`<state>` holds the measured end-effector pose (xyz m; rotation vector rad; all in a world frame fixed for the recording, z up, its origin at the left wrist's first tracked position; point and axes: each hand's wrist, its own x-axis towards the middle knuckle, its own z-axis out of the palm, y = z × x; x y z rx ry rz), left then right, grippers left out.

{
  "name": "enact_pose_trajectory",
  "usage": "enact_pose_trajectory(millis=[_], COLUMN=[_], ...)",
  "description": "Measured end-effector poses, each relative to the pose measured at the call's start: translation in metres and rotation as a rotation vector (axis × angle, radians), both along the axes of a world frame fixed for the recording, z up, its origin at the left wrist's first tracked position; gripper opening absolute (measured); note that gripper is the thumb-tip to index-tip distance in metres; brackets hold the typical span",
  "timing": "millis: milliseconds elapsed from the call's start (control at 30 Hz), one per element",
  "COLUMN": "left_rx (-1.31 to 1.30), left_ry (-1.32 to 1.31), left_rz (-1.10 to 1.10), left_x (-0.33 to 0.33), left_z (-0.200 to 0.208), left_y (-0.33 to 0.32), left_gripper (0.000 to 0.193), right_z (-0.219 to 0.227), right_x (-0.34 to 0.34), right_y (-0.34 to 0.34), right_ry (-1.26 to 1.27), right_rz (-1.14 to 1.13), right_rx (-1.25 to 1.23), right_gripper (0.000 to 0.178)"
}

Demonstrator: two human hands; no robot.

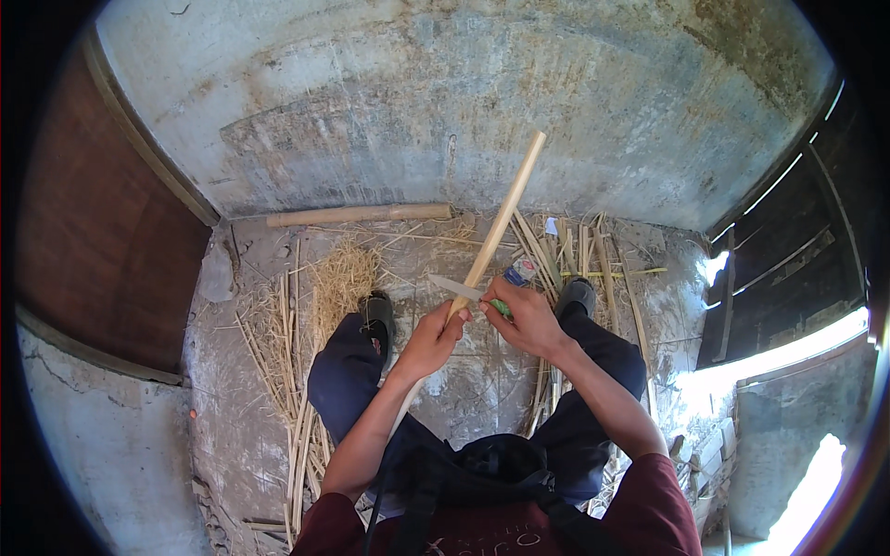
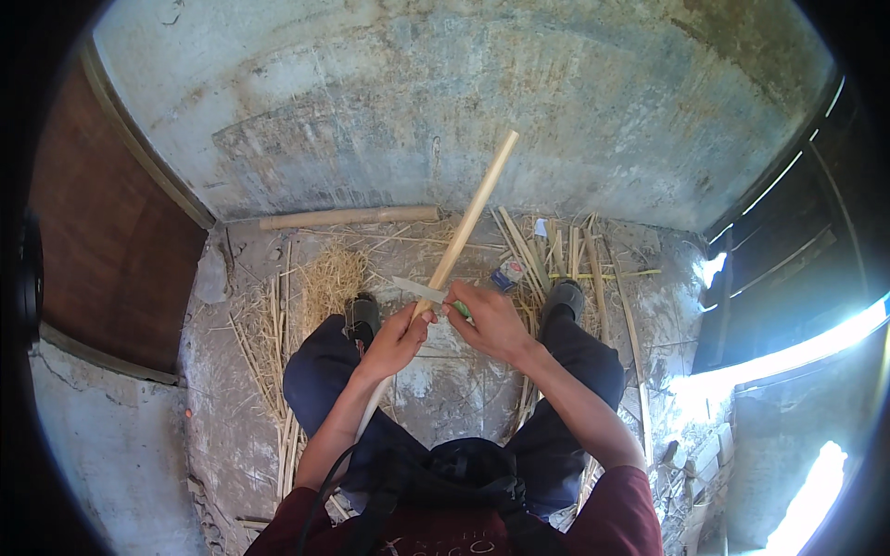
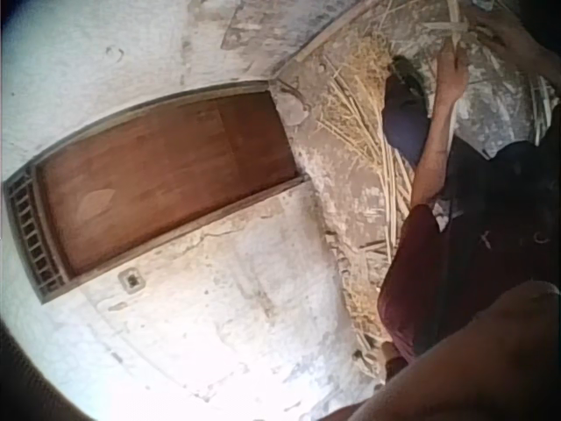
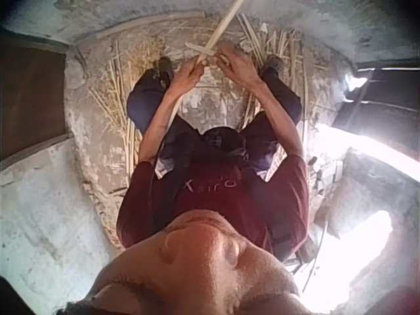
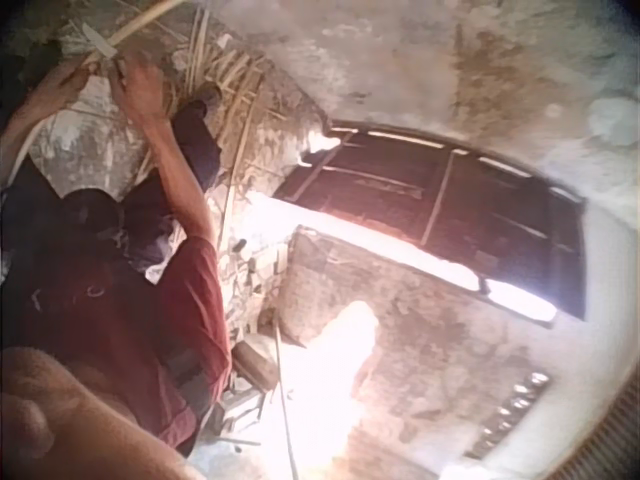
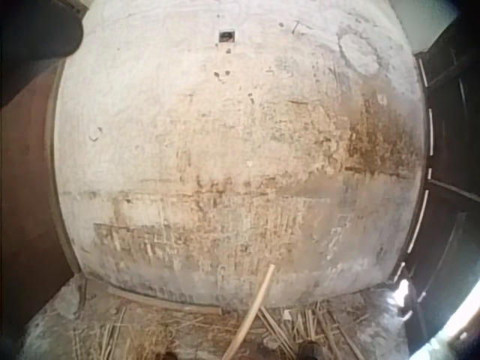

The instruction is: The person shaves and thins bamboo strips with a small knife while sitting on the workshop floor.

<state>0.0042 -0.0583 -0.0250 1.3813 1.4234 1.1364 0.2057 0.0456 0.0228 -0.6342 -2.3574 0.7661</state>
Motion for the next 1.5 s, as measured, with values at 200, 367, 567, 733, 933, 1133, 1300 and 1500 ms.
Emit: enact_pose_trajectory(millis=[200,367,567,733,933,1133,1300,1500], left_rx=[0.117,0.094,0.064,0.022,0.022,0.011,0.009,0.009], left_ry=[0.173,0.341,0.483,0.554,0.595,0.595,0.602,0.6], left_rz=[0.092,0.197,0.267,0.28,0.291,0.288,0.284,0.287], left_x=[0.009,0.019,0.026,0.031,0.033,0.033,0.031,0.033], left_z=[0.006,0.011,0.015,0.016,0.018,0.02,0.018,0.02], left_y=[-0.003,-0.005,-0.007,-0.009,-0.011,-0.011,-0.013,-0.011], left_gripper=[0.02,0.02,0.021,0.022,0.023,0.023,0.023,0.023], right_z=[0.003,0.004,0.002,0.003,0.002,0.0,0.001,0.0], right_x=[-0.002,-0.004,-0.004,-0.005,-0.006,-0.003,-0.001,0.0], right_y=[-0.005,-0.007,-0.009,-0.011,-0.012,-0.006,0.003,0.005], right_ry=[-0.007,-0.009,0.026,-0.018,0.025,-0.002,0.024,0.007], right_rz=[-0.003,-0.01,-0.018,-0.016,-0.021,-0.1,-0.106,-0.136], right_rx=[0.002,0.029,0.038,0.025,0.046,0.073,0.074,0.139], right_gripper=[0.014,0.013,0.014,0.014,0.014,0.013,0.011,0.01])
